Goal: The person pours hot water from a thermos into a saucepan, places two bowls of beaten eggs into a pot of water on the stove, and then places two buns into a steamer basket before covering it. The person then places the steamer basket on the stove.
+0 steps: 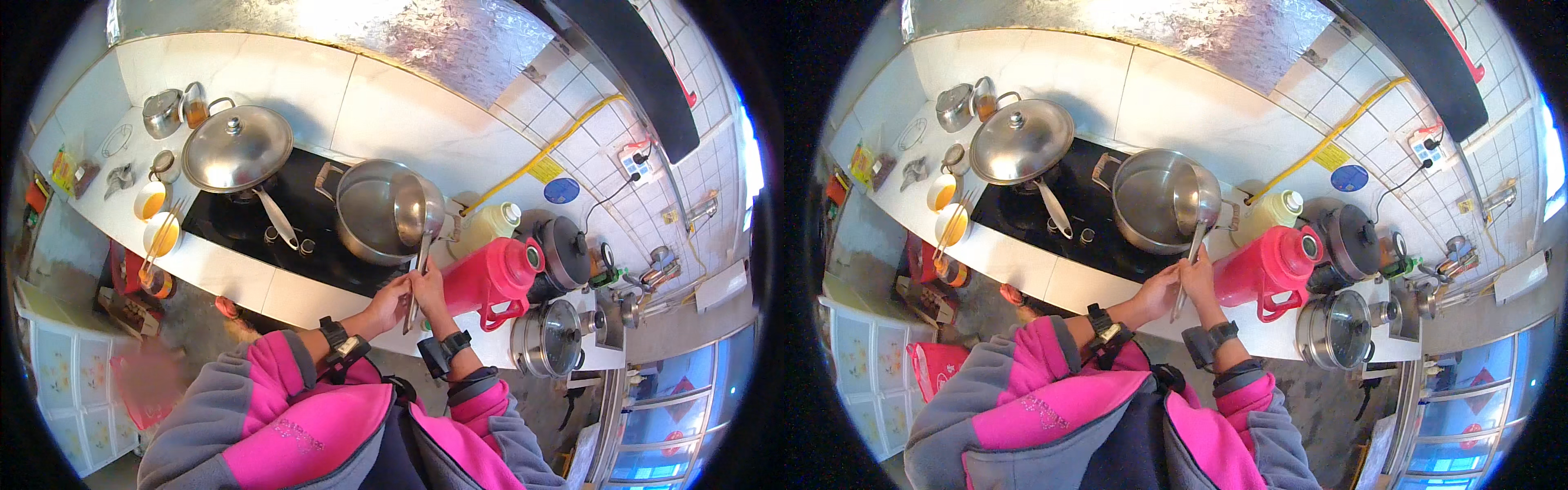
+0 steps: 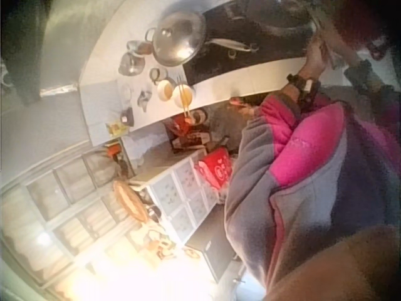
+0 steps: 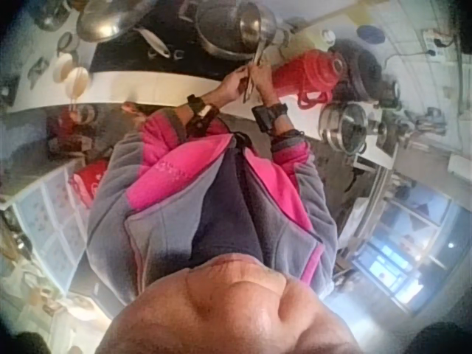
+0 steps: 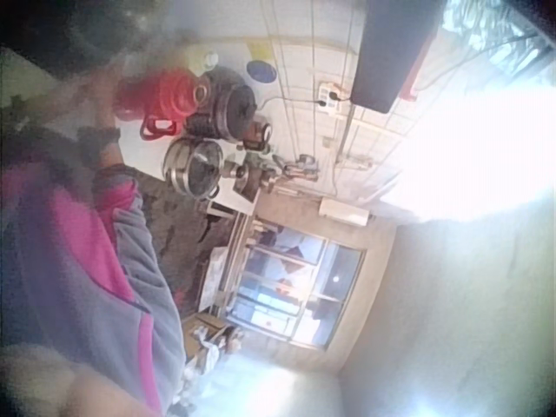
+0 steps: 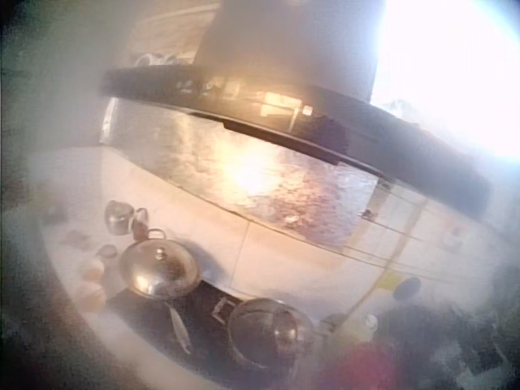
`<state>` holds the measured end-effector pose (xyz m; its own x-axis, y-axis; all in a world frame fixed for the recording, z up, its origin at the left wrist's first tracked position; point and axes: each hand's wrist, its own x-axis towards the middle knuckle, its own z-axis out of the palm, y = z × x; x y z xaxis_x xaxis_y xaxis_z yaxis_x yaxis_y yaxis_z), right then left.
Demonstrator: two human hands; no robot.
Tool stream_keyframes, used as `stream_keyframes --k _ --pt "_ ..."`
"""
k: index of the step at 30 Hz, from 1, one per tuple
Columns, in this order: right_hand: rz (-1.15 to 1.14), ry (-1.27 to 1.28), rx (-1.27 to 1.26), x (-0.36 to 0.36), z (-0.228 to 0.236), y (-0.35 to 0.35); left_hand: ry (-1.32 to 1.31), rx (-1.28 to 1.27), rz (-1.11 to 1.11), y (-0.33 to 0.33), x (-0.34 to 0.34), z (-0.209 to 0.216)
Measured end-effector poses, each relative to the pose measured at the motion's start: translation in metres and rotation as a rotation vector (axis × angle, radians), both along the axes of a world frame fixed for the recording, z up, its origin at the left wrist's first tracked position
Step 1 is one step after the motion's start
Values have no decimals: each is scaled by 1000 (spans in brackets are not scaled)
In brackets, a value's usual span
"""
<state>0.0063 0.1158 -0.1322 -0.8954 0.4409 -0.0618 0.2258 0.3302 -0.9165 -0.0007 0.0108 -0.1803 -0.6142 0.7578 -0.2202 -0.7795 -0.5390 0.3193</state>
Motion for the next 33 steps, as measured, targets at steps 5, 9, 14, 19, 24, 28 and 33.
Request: stream_keyframes --k 5,9,14,19,24,28,33 --pt "-22 -65 -27 -4 -9 0 -9 -9 10 -2 -4 -6" --pt "-70 -68 31 -13 -20 -3 -13 -33 17 -5 -8 -7" --pt "-41 28 -167 -21 -27 -13 -59 -54 71 -14 -12 -1" --pt "-3 11 -497 -25 -16 -32 -77 -147 157 -31 -15 8" --pt "29 11 -802 -28 -10 -40 19 -361 188 -46 -19 28" --pt "119 23 -872 -26 -21 -31 132 -537 185 -52 -23 47" --pt "289 -35 -1224 -23 -14 -21 191 -462 177 -54 -19 74"
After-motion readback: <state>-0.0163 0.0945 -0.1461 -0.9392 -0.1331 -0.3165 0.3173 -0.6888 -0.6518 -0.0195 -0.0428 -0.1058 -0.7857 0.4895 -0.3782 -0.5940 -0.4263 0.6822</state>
